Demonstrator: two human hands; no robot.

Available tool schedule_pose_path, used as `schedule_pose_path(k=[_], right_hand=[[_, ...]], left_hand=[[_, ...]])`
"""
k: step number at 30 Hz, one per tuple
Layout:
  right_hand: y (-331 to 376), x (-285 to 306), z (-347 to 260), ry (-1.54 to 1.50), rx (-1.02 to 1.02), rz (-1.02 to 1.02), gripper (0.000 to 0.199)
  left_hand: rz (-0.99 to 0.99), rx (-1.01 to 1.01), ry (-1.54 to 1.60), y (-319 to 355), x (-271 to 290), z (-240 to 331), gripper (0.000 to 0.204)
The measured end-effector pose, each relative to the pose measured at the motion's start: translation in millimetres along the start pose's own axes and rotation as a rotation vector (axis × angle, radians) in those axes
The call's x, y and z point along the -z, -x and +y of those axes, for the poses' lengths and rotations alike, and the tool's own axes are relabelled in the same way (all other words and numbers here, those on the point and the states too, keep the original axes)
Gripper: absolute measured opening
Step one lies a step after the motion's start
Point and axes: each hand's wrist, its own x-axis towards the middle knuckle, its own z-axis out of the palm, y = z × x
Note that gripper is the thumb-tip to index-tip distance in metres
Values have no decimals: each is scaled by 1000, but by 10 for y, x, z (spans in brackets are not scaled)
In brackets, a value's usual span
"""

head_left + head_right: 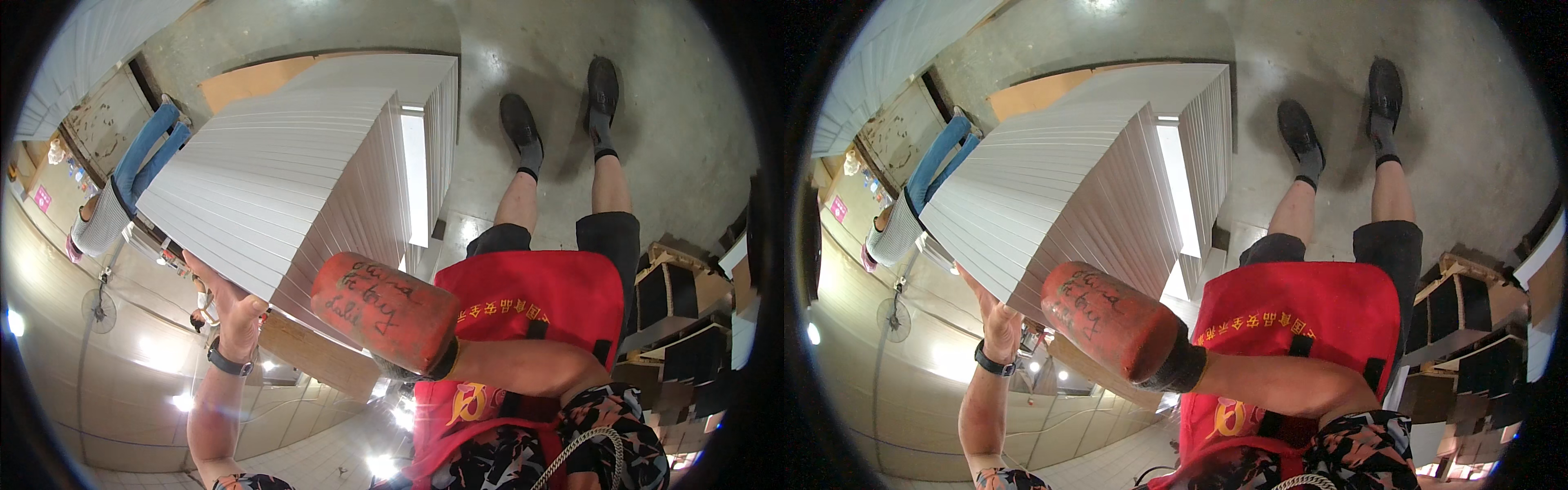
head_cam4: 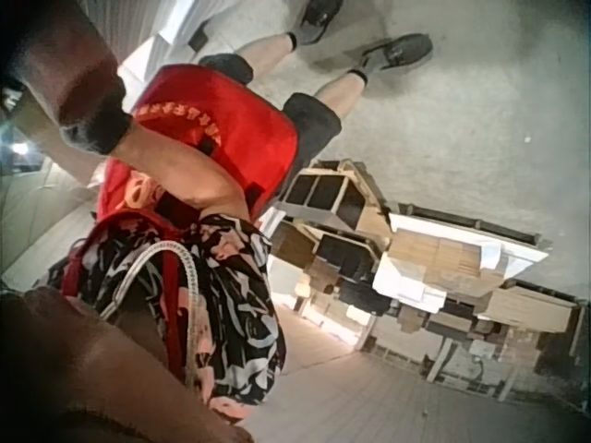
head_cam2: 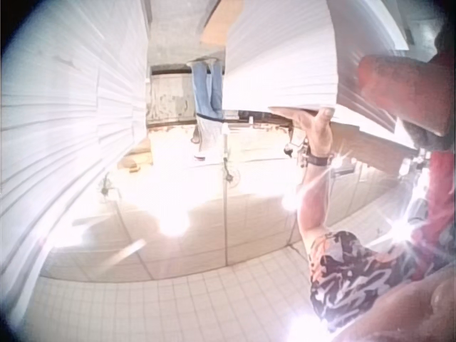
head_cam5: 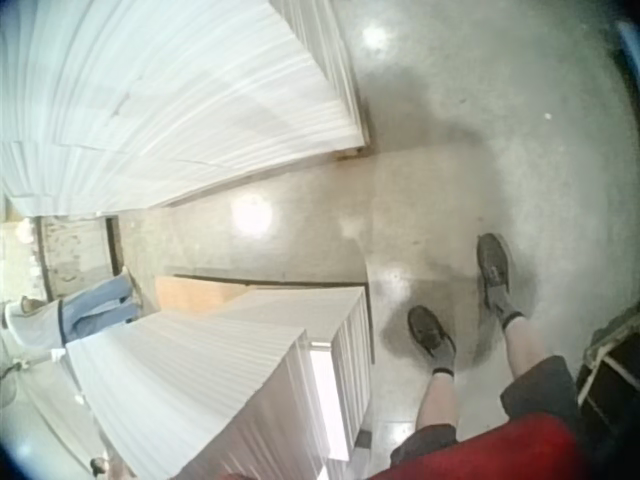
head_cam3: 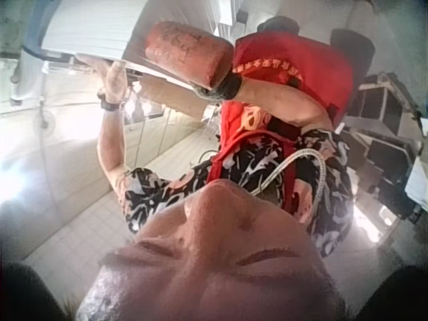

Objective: The person uses a red rubber mallet to strike the edges of a stack of white wood panels, aligning them vertically on a wooden pallet.

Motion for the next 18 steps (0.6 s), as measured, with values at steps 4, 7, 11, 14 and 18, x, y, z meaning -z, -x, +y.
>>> schedule_pose_path(k=[4,7,11,14,18], right_hand=[[-212,-12,113,295,93,52,34],[-263,-14,146,391,137,77,34],[-281,-25,168,406,153,90,34],[-266,-41,167,377,150,92,35],[-229,8,144,336,155,100,35]], left_hand=[[-8,-17,1,-11,37,-44,149],[-6,-20,-30,-2,94,-81,149],[-15,-12,-9,-14,4,10,149],[-18,-20,-10,-31,14,-14,149],[-2,-22,-19,3,52,-57,148]])
